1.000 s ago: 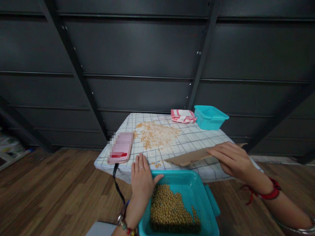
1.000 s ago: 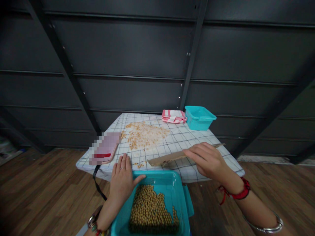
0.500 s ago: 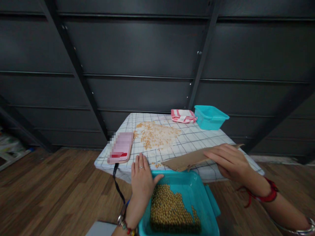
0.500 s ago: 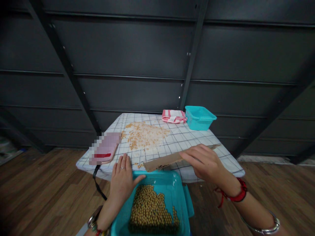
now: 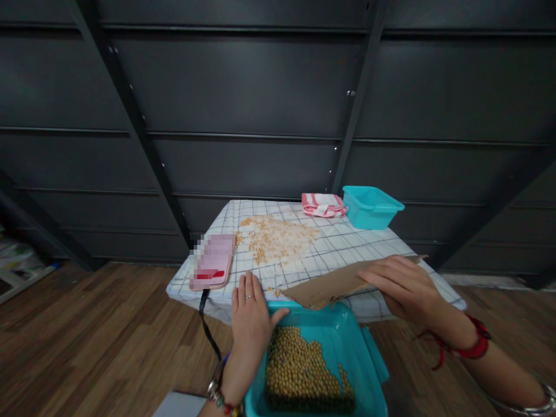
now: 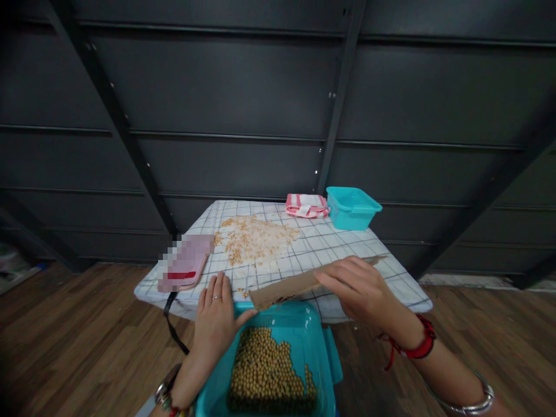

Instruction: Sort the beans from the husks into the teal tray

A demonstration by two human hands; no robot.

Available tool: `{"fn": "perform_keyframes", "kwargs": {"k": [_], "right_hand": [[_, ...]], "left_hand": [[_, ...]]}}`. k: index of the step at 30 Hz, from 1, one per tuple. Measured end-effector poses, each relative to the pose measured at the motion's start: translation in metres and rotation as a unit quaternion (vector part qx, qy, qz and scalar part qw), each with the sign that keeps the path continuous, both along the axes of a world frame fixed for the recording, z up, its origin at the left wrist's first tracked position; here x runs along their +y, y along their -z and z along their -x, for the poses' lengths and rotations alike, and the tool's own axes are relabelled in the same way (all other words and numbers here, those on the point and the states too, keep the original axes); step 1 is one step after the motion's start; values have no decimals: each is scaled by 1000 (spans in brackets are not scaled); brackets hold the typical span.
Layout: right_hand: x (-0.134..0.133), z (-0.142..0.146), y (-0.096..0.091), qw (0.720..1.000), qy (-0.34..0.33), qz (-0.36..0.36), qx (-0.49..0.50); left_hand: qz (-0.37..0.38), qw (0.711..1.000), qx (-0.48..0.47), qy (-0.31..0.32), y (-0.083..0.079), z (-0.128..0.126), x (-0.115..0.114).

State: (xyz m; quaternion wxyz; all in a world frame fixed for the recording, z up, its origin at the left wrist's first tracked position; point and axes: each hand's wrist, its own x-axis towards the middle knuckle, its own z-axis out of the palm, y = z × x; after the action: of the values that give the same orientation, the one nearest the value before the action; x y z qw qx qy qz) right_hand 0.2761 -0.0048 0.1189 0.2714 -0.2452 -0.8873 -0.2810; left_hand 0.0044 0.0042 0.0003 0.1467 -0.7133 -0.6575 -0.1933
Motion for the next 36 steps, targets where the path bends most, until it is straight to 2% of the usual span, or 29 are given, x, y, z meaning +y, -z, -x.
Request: {"fn": "perform_keyframes", "kwargs": {"k": [10, 22, 36], "right_hand": [[-8, -10, -5, 1000, -24, 19, 5], [2, 14, -6, 1000, -1, -31, 3], [2, 11, -6, 999, -41, -3, 1]], "left_hand": [[2, 1000, 10, -2, 1, 1, 3], [-2, 1000, 20, -2, -2, -1, -2], [12, 1000, 18, -11, -1, -6, -1]]}}
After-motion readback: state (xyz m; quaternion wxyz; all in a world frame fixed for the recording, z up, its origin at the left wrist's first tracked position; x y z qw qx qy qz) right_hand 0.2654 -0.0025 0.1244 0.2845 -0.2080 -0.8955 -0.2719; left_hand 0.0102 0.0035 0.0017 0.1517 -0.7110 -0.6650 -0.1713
